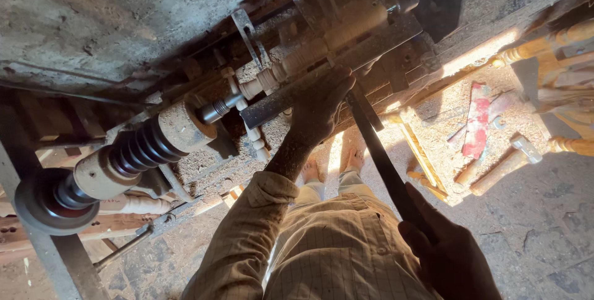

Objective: The person uses a chisel to shape a rotating wooden spindle on a lathe, creating decorative beads and grooves. The person holds the chisel with both hands and guides it along the spinning wood, removing shavings to refine the shape.

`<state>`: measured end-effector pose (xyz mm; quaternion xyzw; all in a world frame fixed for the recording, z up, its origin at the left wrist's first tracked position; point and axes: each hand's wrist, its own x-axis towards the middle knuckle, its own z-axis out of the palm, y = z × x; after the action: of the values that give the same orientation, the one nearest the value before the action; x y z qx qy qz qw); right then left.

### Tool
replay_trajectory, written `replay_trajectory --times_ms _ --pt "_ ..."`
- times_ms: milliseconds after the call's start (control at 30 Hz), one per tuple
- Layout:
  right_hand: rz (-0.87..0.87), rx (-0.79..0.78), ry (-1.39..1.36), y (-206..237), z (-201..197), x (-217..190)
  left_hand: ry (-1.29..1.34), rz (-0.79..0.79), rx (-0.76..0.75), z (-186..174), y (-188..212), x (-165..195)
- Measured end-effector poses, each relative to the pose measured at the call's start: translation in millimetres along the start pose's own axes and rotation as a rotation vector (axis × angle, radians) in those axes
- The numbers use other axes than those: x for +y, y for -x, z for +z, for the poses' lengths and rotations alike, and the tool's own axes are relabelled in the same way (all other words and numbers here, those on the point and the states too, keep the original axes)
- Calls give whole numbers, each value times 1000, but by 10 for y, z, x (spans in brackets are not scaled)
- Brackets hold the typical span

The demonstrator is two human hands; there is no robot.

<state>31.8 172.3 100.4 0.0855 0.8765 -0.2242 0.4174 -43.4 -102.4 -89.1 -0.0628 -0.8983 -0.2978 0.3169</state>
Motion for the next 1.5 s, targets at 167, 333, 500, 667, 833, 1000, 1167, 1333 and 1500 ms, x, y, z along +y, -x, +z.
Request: replay_trajectory --times_ms 167,333,500,667,833,1000,1167,1333,1500 --pt "9 37 -5 13 7 -34 -64 14 38 16 39 8" --pt "-44 57 -51 6 146 -34 -52 -17 -12 -44 17 22" --pt "129 -45 -130 8 197 -44 -30 -37 -27 -52 -2 30" --pt "-134 118 -92 67 250 -120 -89 -1 42 -24 10 35" --pt "-6 45 -82 91 229 -209 -24 -59 -31 -25 -22 32" --pt "-192 60 -49 95 108 -167 25 -44 -3 -66 -35 40" --pt "-166 68 -56 50 185 -105 -20 -39 8 -38 -30 44" --pt "-96 -15 -94 74 213 -40 -25 -29 -10 -36 -39 52" --pt "-175 45 -64 36 189 14 -6 -53 15 -59 -78 104"
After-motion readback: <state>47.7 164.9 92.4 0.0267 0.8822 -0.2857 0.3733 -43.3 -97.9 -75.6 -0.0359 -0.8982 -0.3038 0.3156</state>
